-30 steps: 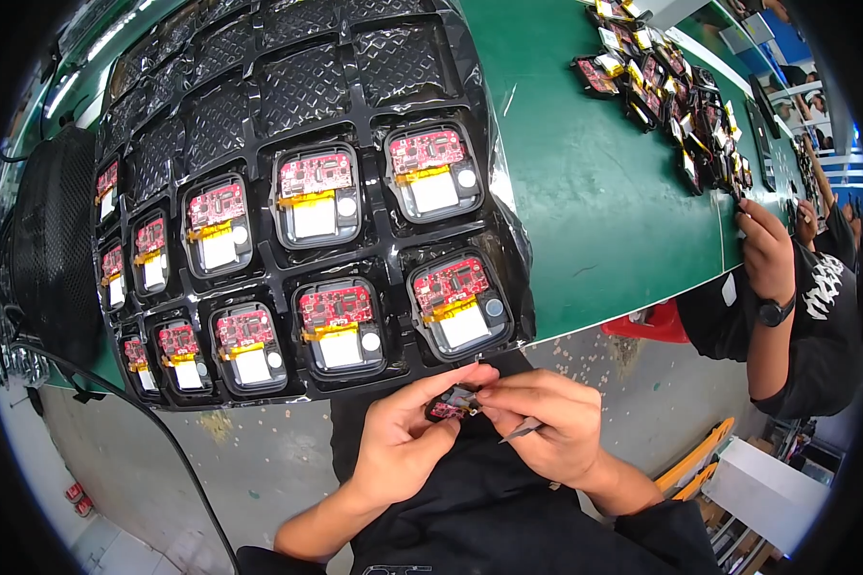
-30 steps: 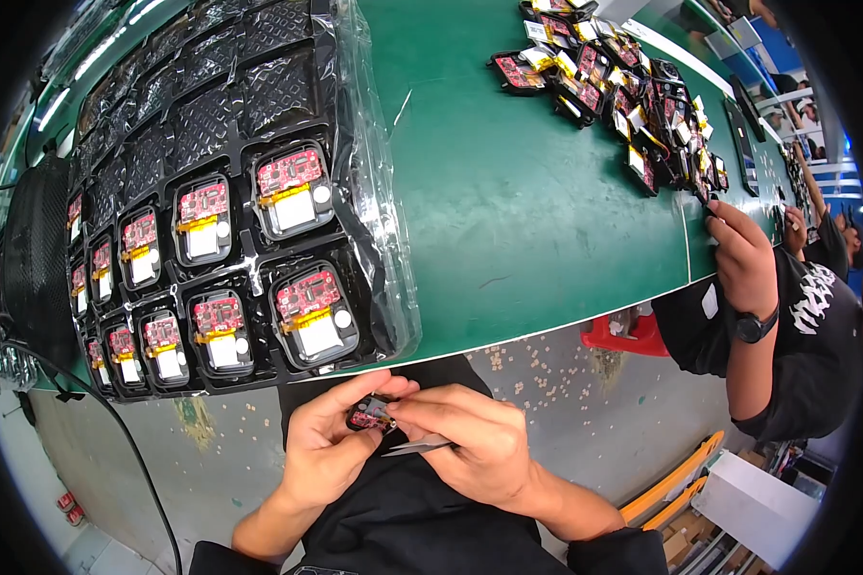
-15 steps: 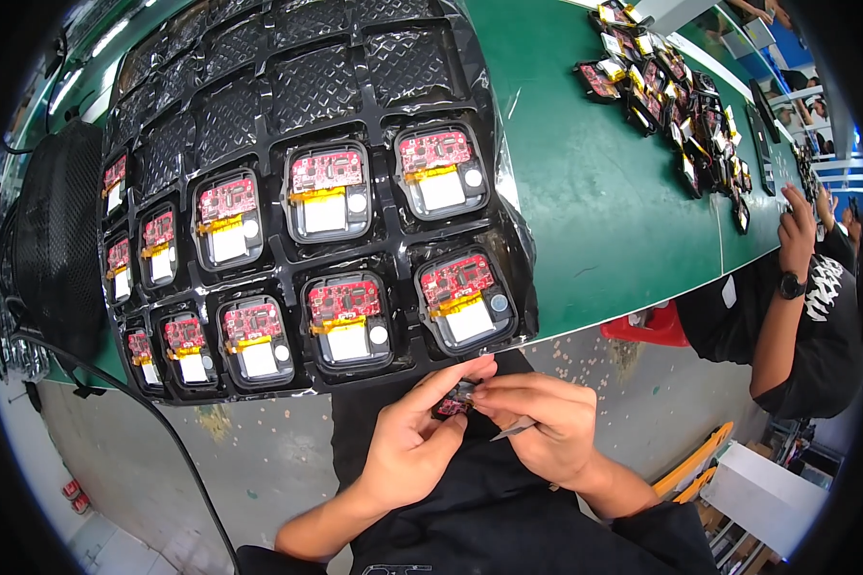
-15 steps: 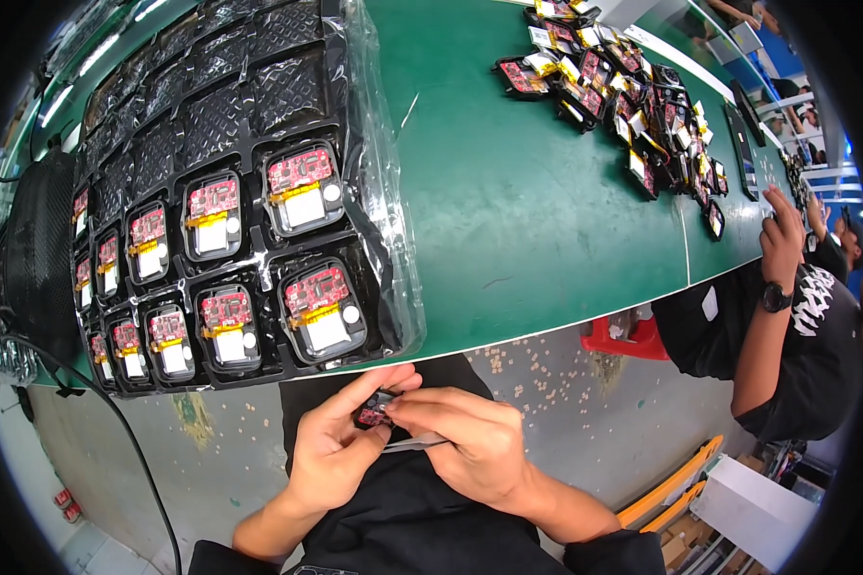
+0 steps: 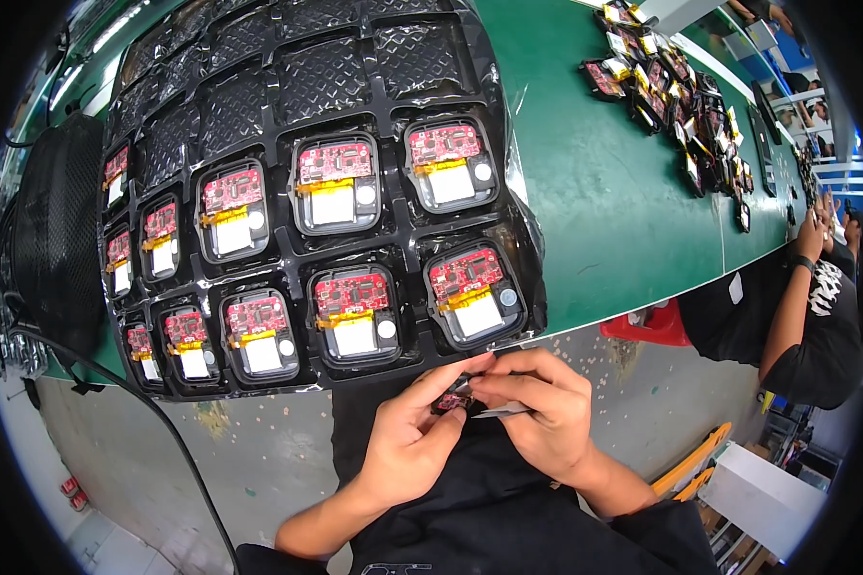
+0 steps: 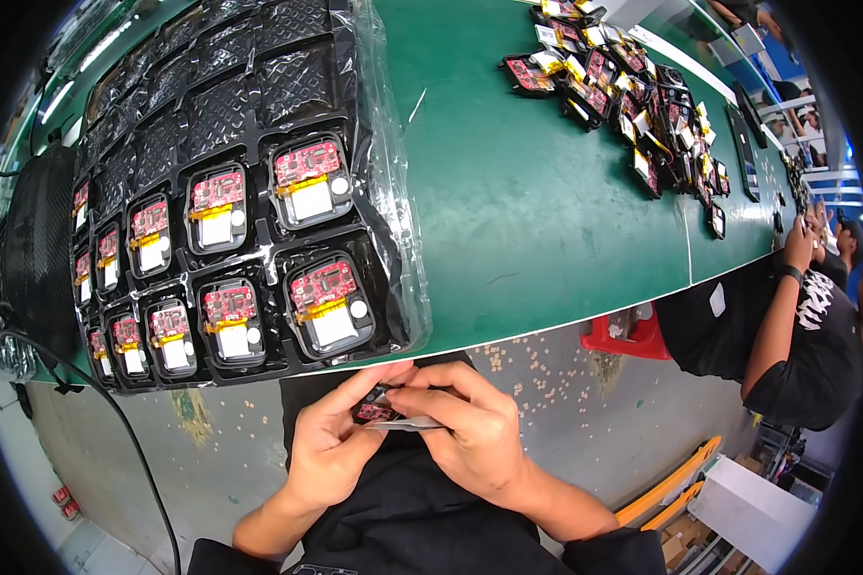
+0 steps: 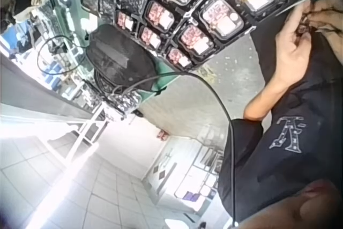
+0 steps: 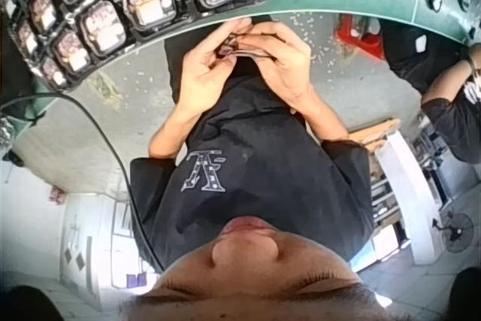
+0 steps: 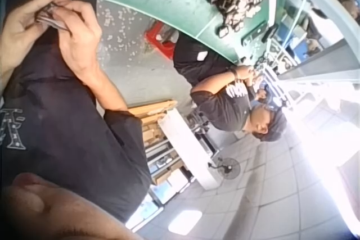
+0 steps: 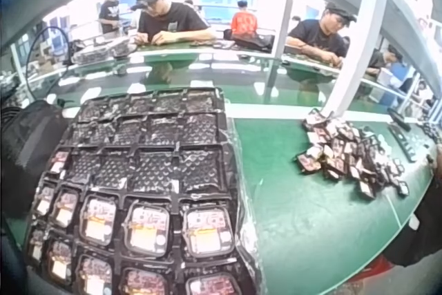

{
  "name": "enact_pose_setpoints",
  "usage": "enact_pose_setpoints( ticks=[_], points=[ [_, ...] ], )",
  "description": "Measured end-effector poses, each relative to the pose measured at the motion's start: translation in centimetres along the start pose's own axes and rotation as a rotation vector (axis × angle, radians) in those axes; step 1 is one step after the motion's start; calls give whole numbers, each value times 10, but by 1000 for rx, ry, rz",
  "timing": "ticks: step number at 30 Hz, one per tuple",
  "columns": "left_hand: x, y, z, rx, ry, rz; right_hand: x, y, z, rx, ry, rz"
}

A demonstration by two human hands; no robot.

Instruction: The recorder and other workers are seen assembling small electronic components, likely batteries or sensors, into plastic casings on a production line.

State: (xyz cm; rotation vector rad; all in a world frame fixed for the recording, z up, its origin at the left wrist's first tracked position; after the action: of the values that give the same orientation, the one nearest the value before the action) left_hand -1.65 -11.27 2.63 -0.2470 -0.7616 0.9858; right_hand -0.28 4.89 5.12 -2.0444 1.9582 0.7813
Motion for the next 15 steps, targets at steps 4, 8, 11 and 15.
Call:
enact_pose_setpoints(
  ticks=[4, 8, 11, 15],
  points=[
    [-1, 1, 1, -1, 52, -10, -1, 4, -4, -28, -47, 36],
    [2, 0, 5, -6, 78, -1, -2, 2, -3, -55, -65, 54],
    [3, 1, 3, 6, 90, 7, -3, 0, -2, -101, -84, 39],
    [3, 2, 2, 47, 91, 6, -4, -1, -2, -126, -93, 13]
  ],
)
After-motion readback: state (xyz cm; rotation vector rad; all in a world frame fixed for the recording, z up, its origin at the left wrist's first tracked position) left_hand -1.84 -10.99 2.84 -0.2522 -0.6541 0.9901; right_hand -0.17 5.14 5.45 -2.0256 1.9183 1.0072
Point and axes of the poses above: each hand's wrist, its own y-axis towards the middle knuckle, its own x-axis out of the palm, z = x × y, the point moved 3 cm from there along y, towards the middle knuckle, and after that the axes turned 11 degrees about -x, right-handed, at the moved point
